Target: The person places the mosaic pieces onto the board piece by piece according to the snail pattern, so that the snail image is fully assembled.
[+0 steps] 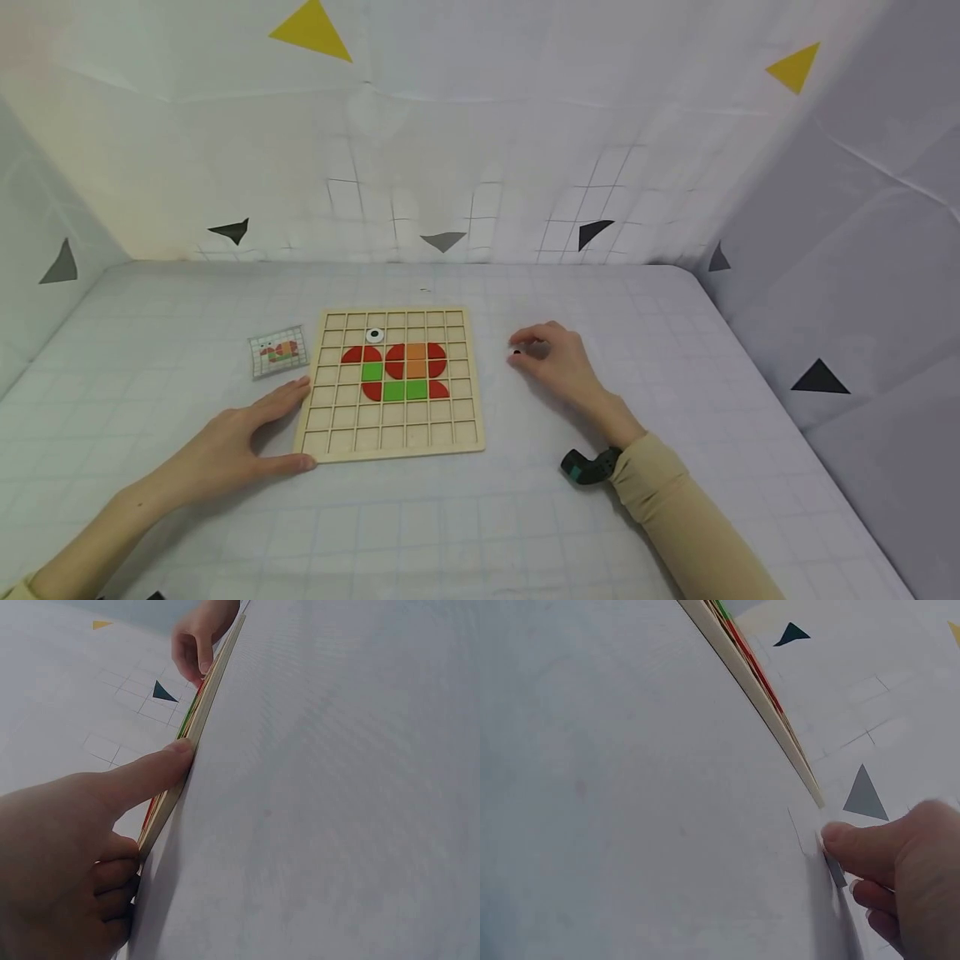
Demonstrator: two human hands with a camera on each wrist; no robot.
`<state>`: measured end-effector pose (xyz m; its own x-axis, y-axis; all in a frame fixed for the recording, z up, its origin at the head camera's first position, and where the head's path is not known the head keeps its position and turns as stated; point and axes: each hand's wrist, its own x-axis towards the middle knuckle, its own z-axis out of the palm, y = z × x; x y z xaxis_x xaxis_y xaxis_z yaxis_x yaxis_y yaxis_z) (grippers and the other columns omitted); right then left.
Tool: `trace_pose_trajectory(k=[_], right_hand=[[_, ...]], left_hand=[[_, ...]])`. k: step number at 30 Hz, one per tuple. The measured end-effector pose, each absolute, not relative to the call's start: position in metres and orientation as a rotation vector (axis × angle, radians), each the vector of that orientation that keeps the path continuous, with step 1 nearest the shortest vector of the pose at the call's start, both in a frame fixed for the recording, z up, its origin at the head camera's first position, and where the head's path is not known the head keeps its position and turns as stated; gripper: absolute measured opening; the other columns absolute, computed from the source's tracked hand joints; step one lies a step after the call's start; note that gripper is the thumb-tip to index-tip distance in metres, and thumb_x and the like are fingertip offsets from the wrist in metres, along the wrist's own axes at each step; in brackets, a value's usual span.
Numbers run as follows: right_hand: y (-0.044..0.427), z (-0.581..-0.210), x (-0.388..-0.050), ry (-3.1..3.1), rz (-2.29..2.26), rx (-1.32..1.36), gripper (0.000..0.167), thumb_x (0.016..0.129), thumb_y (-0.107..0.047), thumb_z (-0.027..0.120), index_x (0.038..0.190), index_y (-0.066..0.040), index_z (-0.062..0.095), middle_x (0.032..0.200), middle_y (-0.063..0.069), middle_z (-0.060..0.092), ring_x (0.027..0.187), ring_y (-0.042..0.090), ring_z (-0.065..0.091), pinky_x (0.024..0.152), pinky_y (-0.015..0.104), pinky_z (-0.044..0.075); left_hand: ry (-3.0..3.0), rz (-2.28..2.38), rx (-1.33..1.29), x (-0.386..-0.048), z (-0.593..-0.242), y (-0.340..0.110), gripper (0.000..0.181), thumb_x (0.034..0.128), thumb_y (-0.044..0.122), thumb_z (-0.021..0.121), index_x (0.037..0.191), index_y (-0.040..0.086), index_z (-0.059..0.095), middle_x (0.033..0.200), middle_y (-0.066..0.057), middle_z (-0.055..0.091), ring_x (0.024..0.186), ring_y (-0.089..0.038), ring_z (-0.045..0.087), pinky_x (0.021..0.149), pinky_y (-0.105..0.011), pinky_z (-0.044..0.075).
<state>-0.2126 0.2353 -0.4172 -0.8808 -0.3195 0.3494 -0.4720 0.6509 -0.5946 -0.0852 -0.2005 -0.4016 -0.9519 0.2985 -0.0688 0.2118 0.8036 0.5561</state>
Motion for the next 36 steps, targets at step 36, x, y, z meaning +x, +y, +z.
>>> trace_pose_trajectory(k=[36], right_hand=[[0.2400,-0.4255,-0.2160,-2.563,1.021,0.696,0.025,0.080,-0.003,0.082,0.103,-0.011,0.077,0.100,0.000,0.074,0.100,0.018,0.067,0.088,0.041,0.054]], left_hand=[[2.836,0.835,0.390,-0.0846,-0.3984,-0.1998,0.105,0.0749,0.073,0.071,0.157,0.018,0.035,0.163,-0.002,0.031,0.148,-0.036,0.031,0.110,-0.069,0.031]])
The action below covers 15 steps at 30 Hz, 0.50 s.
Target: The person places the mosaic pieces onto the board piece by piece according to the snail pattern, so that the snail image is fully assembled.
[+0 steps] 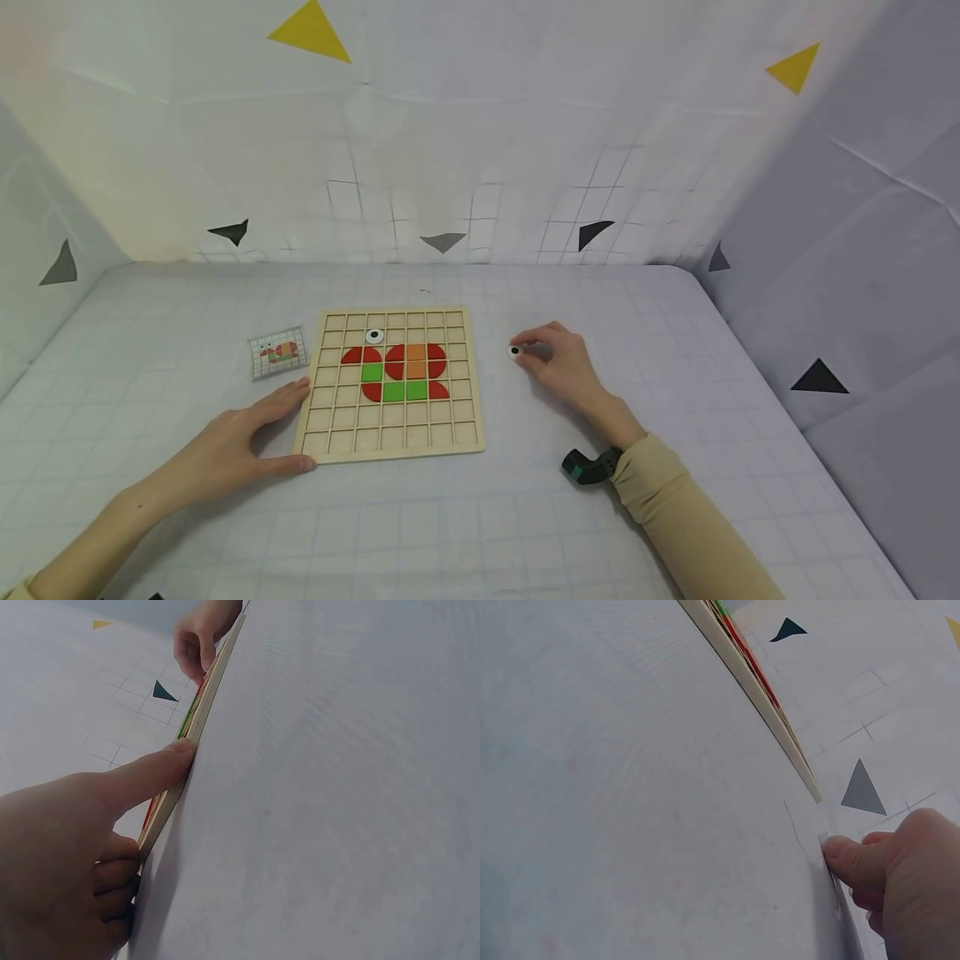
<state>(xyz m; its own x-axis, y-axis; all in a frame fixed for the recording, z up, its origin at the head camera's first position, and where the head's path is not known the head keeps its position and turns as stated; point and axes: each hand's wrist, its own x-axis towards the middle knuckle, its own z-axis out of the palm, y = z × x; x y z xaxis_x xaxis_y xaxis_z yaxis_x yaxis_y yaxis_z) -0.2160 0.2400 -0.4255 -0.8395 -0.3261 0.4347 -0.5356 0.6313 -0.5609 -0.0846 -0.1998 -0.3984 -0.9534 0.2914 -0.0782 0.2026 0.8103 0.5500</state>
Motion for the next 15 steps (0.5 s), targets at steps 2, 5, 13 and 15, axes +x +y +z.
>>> trace_pose_trajectory(k=[2,5,13,15], right_hand=[[0.2403,-0.4261,-0.2166,-2.567,1.017,0.669,0.023,0.080,-0.006,0.083,0.102,-0.012,0.077,0.098,-0.001,0.074,0.098,0.016,0.066,0.086,0.039,0.053],[0.2405,-0.4267,-0.2177,-2.561,1.021,0.650,0.022,0.079,-0.010,0.085,0.100,-0.013,0.078,0.095,-0.002,0.074,0.096,0.015,0.067,0.084,0.036,0.053],[0.2405,-0.4268,-0.2170,-2.568,1.033,0.684,0.026,0.079,-0.007,0.084,0.104,-0.012,0.078,0.100,-0.001,0.074,0.098,0.016,0.067,0.086,0.038,0.054],[0.2402,-0.4267,-0.2166,-2.571,1.036,0.684,0.026,0.079,-0.006,0.084,0.103,-0.012,0.078,0.099,-0.001,0.074,0.097,0.015,0.067,0.086,0.037,0.054]], left_hand=[[2.834,0.832,0.382,-0.0849,-0.3990,-0.1995,0.105,0.0747,0.072,0.072,0.157,0.019,0.034,0.163,-0.002,0.031,0.149,-0.036,0.030,0.110,-0.068,0.031],[2.827,0.828,0.371,-0.0855,-0.4003,-0.1991,0.105,0.0746,0.070,0.073,0.157,0.019,0.034,0.164,-0.001,0.030,0.149,-0.035,0.030,0.111,-0.068,0.030],[2.823,0.826,0.368,-0.0857,-0.4015,-0.1993,0.105,0.0746,0.069,0.074,0.157,0.020,0.033,0.164,-0.001,0.030,0.149,-0.036,0.030,0.111,-0.068,0.030],[2.823,0.827,0.369,-0.0857,-0.4014,-0.1992,0.105,0.0747,0.069,0.074,0.157,0.020,0.033,0.164,-0.001,0.030,0.149,-0.036,0.030,0.111,-0.068,0.030]])
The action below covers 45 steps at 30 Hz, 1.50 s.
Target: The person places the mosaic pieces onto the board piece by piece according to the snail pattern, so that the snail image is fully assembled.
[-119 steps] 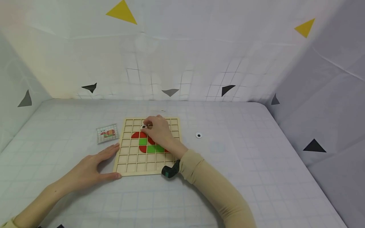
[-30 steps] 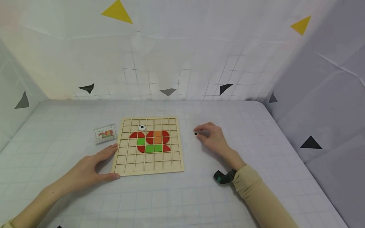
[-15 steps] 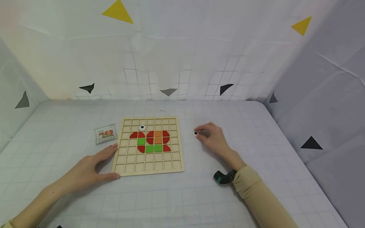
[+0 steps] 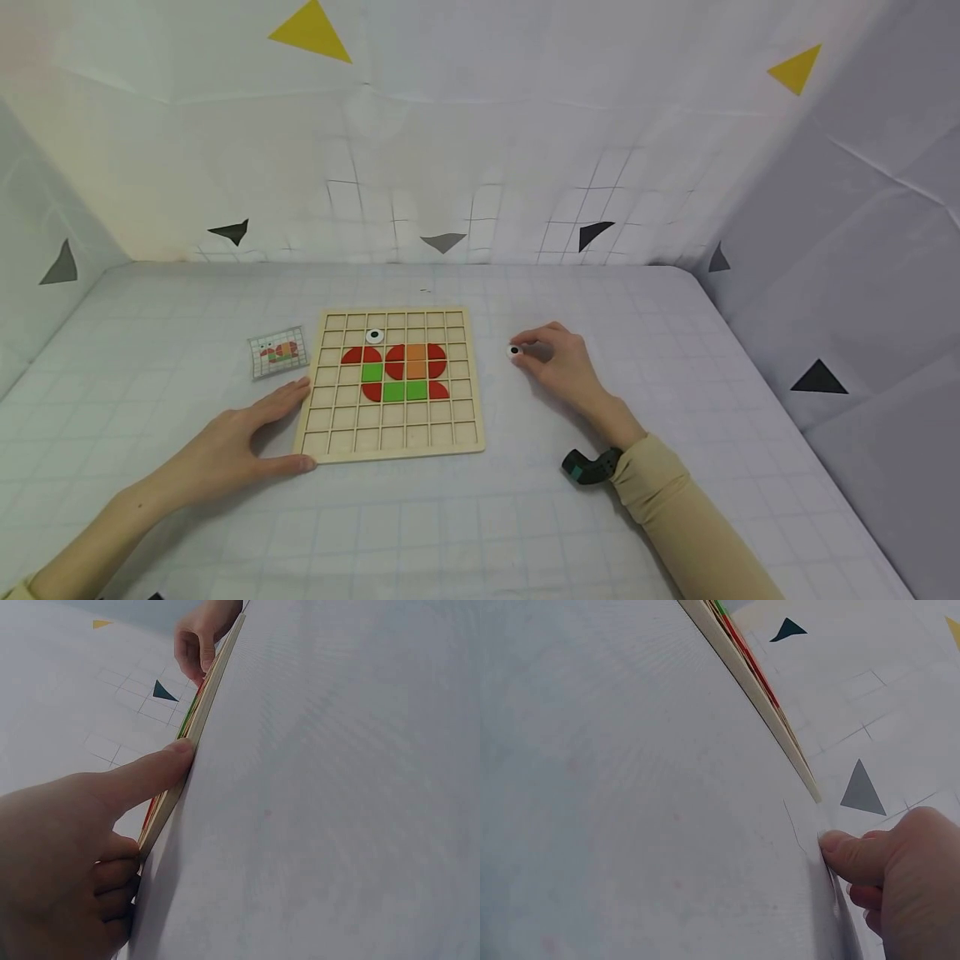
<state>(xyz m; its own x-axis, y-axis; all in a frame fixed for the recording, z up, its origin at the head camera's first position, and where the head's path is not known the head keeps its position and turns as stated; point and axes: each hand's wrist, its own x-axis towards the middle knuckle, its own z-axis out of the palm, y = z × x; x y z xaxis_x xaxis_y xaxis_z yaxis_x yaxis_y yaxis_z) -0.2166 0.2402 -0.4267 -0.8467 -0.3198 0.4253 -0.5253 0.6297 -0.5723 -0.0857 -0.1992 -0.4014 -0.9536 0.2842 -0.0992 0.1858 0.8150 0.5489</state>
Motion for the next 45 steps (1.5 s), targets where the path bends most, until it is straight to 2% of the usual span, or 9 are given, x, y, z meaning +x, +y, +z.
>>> trace_pose_trajectory(k=[15,23,33,39,45], right_hand=[[0.240,-0.429,-0.218,-2.566,1.041,0.674,0.023,0.079,-0.009,0.085,0.101,-0.013,0.078,0.096,-0.002,0.074,0.095,0.014,0.066,0.084,0.034,0.053],[0.239,-0.425,-0.216,-2.577,1.043,0.662,0.022,0.080,-0.011,0.084,0.102,-0.014,0.077,0.098,-0.002,0.074,0.097,0.015,0.066,0.086,0.037,0.052],[0.234,-0.418,-0.218,-2.530,1.020,0.740,0.023,0.081,-0.010,0.084,0.103,-0.014,0.077,0.098,-0.002,0.075,0.096,0.016,0.066,0.084,0.030,0.051],[0.218,-0.408,-0.218,-2.548,1.066,0.734,0.022,0.083,-0.015,0.083,0.104,-0.015,0.077,0.098,-0.002,0.075,0.096,0.014,0.063,0.086,0.036,0.051],[0.194,-0.401,-0.221,-2.534,1.123,0.776,0.022,0.082,-0.012,0.083,0.103,-0.011,0.077,0.099,0.001,0.075,0.096,0.017,0.063,0.089,0.045,0.052]], left_hand=[[2.834,0.827,0.383,-0.085,-0.401,-0.201,0.105,0.0750,0.073,0.070,0.157,0.019,0.033,0.164,-0.002,0.030,0.149,-0.035,0.030,0.110,-0.068,0.030],[2.839,0.831,0.401,-0.085,-0.400,-0.201,0.105,0.0751,0.075,0.069,0.157,0.018,0.034,0.163,-0.003,0.031,0.148,-0.036,0.031,0.110,-0.069,0.031],[2.839,0.838,0.397,-0.085,-0.400,-0.201,0.105,0.0749,0.074,0.070,0.157,0.018,0.035,0.163,-0.003,0.032,0.148,-0.035,0.031,0.110,-0.068,0.032],[2.837,0.839,0.401,-0.085,-0.399,-0.201,0.104,0.0758,0.072,0.071,0.157,0.018,0.034,0.163,-0.004,0.032,0.148,-0.036,0.031,0.110,-0.068,0.031],[2.835,0.848,0.400,-0.084,-0.398,-0.200,0.105,0.0755,0.071,0.072,0.157,0.017,0.035,0.163,-0.005,0.032,0.148,-0.037,0.031,0.110,-0.068,0.031]])
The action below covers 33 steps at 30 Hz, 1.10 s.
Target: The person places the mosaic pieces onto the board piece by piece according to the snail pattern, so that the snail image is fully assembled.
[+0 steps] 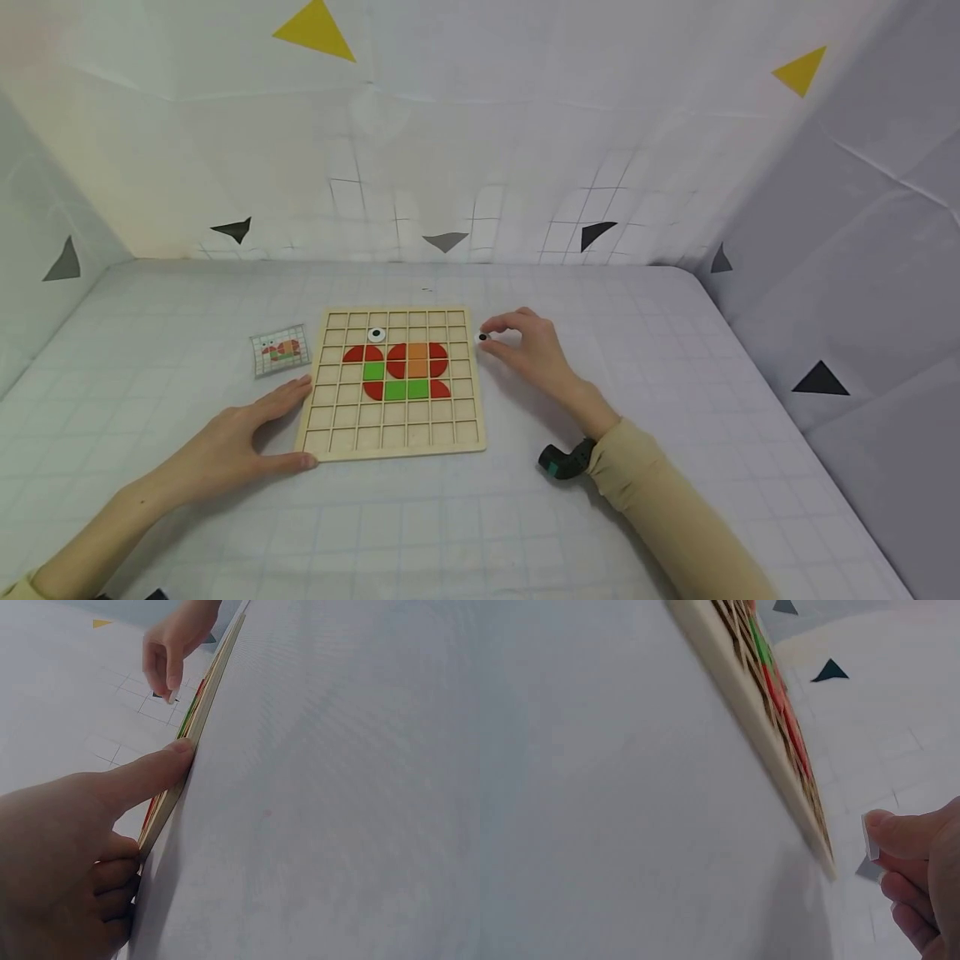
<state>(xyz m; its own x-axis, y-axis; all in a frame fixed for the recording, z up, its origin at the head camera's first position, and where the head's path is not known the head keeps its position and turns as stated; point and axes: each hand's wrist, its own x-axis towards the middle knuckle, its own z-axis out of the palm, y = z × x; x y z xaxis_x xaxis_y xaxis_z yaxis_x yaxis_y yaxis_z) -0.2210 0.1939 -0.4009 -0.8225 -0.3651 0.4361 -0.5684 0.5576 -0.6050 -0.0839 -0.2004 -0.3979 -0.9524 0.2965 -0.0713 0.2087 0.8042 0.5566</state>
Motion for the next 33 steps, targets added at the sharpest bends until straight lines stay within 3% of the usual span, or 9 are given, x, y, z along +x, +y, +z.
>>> trace_pose_trajectory(k=[10,17,29,33], right_hand=[[0.132,-0.386,-0.224,-2.572,1.156,0.794,0.021,0.085,-0.018,0.081,0.104,-0.011,0.077,0.100,0.002,0.075,0.097,0.018,0.061,0.087,0.045,0.053],[0.088,-0.380,-0.228,-2.575,1.167,0.836,0.018,0.087,-0.017,0.079,0.103,-0.007,0.077,0.099,0.005,0.075,0.095,0.027,0.063,0.080,0.044,0.054],[0.041,-0.387,-0.237,-2.667,1.197,0.861,0.020,0.090,-0.019,0.076,0.107,-0.008,0.076,0.100,0.002,0.075,0.097,0.022,0.061,0.089,0.037,0.047],[0.031,-0.390,-0.237,-2.727,1.178,0.854,0.021,0.092,-0.021,0.074,0.108,-0.008,0.075,0.100,0.003,0.074,0.097,0.022,0.060,0.086,0.036,0.049]], left_hand=[[2.849,0.845,0.413,-0.084,-0.400,-0.202,0.104,0.0756,0.071,0.071,0.157,0.017,0.035,0.163,-0.003,0.032,0.148,-0.036,0.032,0.110,-0.068,0.032],[2.843,0.855,0.417,-0.085,-0.401,-0.201,0.104,0.0754,0.071,0.072,0.156,0.016,0.036,0.162,-0.004,0.033,0.148,-0.036,0.031,0.110,-0.067,0.032],[2.840,0.859,0.422,-0.085,-0.400,-0.201,0.103,0.0762,0.071,0.071,0.156,0.018,0.036,0.162,-0.003,0.033,0.148,-0.036,0.032,0.110,-0.068,0.032],[2.845,0.856,0.432,-0.085,-0.400,-0.201,0.102,0.0764,0.070,0.072,0.156,0.017,0.036,0.162,-0.003,0.034,0.147,-0.036,0.033,0.109,-0.068,0.033]])
